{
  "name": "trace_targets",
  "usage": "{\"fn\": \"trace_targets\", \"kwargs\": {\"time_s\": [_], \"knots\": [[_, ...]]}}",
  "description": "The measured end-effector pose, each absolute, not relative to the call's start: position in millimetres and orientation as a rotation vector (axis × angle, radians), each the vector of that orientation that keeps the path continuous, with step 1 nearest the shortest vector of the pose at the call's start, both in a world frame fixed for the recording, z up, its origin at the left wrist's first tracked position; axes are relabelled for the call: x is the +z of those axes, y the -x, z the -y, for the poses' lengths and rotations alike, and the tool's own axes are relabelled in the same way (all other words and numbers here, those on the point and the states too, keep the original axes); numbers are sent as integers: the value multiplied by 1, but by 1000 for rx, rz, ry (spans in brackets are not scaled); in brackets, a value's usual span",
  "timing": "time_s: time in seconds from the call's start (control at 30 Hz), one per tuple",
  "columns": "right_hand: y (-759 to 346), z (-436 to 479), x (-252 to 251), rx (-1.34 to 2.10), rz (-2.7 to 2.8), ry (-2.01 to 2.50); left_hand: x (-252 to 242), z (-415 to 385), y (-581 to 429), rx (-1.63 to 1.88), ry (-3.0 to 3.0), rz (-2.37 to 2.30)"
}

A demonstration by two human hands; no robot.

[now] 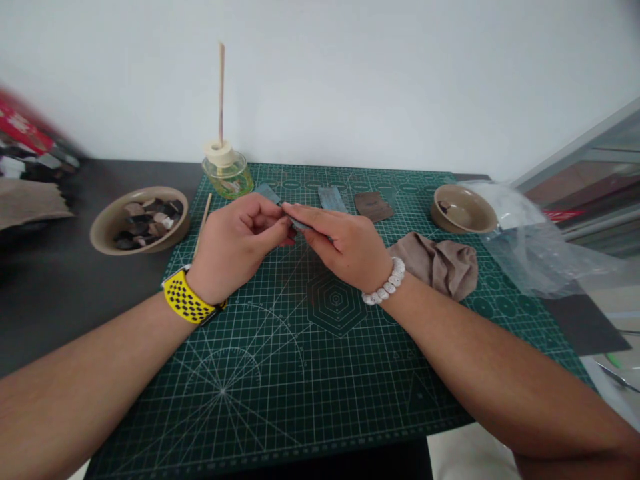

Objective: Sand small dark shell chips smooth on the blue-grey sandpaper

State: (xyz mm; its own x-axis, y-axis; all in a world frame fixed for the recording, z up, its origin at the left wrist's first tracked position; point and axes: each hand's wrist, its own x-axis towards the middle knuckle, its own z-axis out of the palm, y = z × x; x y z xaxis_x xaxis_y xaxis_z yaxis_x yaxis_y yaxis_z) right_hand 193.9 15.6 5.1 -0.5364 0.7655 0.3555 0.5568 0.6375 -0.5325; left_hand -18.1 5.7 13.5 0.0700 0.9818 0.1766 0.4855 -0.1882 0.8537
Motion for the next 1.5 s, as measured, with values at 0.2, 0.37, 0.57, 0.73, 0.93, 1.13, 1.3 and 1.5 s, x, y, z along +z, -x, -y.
{"fn": "trace_targets", "kwargs": {"time_s": [0.2, 0.37, 0.57, 0.73, 0.93, 1.13, 1.3, 1.5], "knots": [[-191, -15, 7, 502, 2299, 1109, 12, -6, 18, 1018, -1849, -1526], [-191, -14, 8, 493, 2292, 1149, 13, -9, 18, 991, -1851, -1492], [-191, -16, 9, 465, 2396, 1051, 11, -10, 19, 1002, -1877, -1492], [-189, -16, 14, 408, 2427, 1142, 10, -9, 17, 1029, -1692, -1440], [-188, -15, 13, 318, 2427, 1224, 5, -13, 18, 1097, -1661, -1366], [-188, -13, 13, 330, 2444, 1129, 3, -16, 21, 1144, -1763, -1351], [-189, -12, 15, 329, 2453, 1120, 1, -16, 21, 1157, -1752, -1325], [-189, -14, 9, 309, 2402, 1191, 1, -14, 20, 1189, -1700, -1300]]}}
